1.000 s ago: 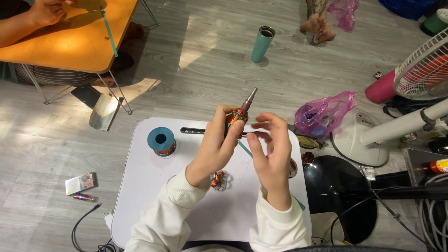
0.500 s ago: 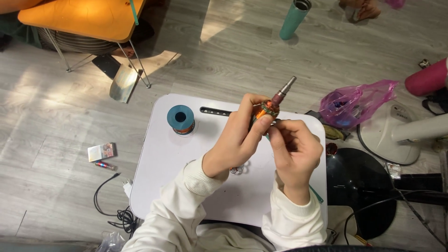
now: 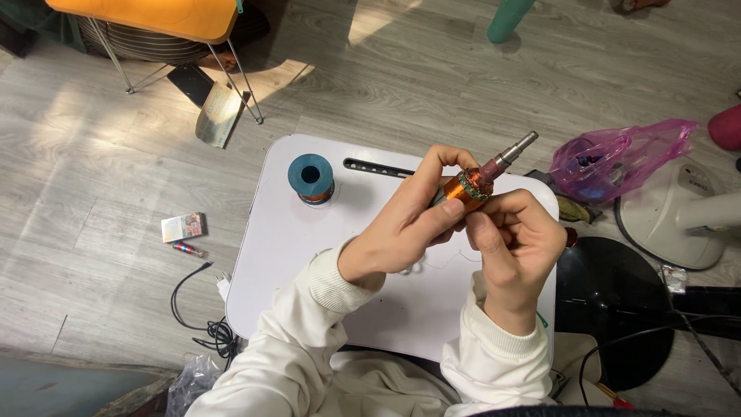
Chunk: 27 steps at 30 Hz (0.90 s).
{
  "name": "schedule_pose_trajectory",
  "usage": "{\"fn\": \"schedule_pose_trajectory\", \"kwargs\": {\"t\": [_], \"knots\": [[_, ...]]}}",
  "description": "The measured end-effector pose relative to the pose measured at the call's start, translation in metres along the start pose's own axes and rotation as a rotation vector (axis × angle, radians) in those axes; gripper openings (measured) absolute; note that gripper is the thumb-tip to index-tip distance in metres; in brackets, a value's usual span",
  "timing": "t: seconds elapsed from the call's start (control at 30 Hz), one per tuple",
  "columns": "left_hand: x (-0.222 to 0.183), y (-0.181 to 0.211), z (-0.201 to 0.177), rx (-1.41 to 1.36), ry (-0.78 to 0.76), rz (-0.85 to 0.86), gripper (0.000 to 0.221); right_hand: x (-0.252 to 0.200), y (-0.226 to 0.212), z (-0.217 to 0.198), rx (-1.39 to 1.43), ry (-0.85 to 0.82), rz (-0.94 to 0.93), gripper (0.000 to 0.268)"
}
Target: Manually unwinding copper wire from a motor rotor using a metal pick tool.
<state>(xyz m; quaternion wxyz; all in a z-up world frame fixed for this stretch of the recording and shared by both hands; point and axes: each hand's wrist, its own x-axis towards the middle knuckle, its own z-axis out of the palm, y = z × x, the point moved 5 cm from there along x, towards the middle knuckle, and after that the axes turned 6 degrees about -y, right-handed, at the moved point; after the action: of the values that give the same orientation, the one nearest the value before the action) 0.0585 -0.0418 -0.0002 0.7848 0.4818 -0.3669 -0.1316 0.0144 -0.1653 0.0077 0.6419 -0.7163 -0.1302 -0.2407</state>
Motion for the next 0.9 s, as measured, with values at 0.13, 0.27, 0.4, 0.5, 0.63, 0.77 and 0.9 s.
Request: {"fn": "schedule_pose_trajectory", "kwargs": {"t": [0.13, 0.27, 0.4, 0.5, 0.63, 0.77, 0.9], "knots": [[0.000, 0.008, 0.001, 0.005, -0.018, -0.015, 0.038, 0.001, -0.002, 0.000, -0.008, 0.001, -0.008, 0.015], [0.005, 0.025, 0.001, 0.175, 0.022, 0.054, 0.034, 0.000, 0.005, -0.004, -0.076, 0.036, -0.044, 0.014], [0.007, 0.028, 0.000, 0.287, 0.062, 0.115, 0.037, 0.000, 0.001, -0.005, -0.172, 0.087, -0.061, 0.013], [0.005, 0.026, 0.000, 0.284, 0.051, 0.133, 0.040, 0.004, 0.000, -0.003, -0.172, 0.064, -0.062, 0.013], [0.005, 0.023, -0.001, 0.277, 0.070, 0.131, 0.039, 0.005, -0.001, -0.002, -0.172, 0.047, -0.056, 0.012], [0.004, 0.029, 0.001, 0.279, 0.073, 0.132, 0.038, 0.005, 0.000, -0.002, -0.102, 0.016, -0.034, 0.010], [0.004, 0.031, 0.001, 0.278, 0.058, 0.136, 0.038, 0.004, 0.004, -0.006, -0.080, -0.009, -0.031, 0.011]]}}
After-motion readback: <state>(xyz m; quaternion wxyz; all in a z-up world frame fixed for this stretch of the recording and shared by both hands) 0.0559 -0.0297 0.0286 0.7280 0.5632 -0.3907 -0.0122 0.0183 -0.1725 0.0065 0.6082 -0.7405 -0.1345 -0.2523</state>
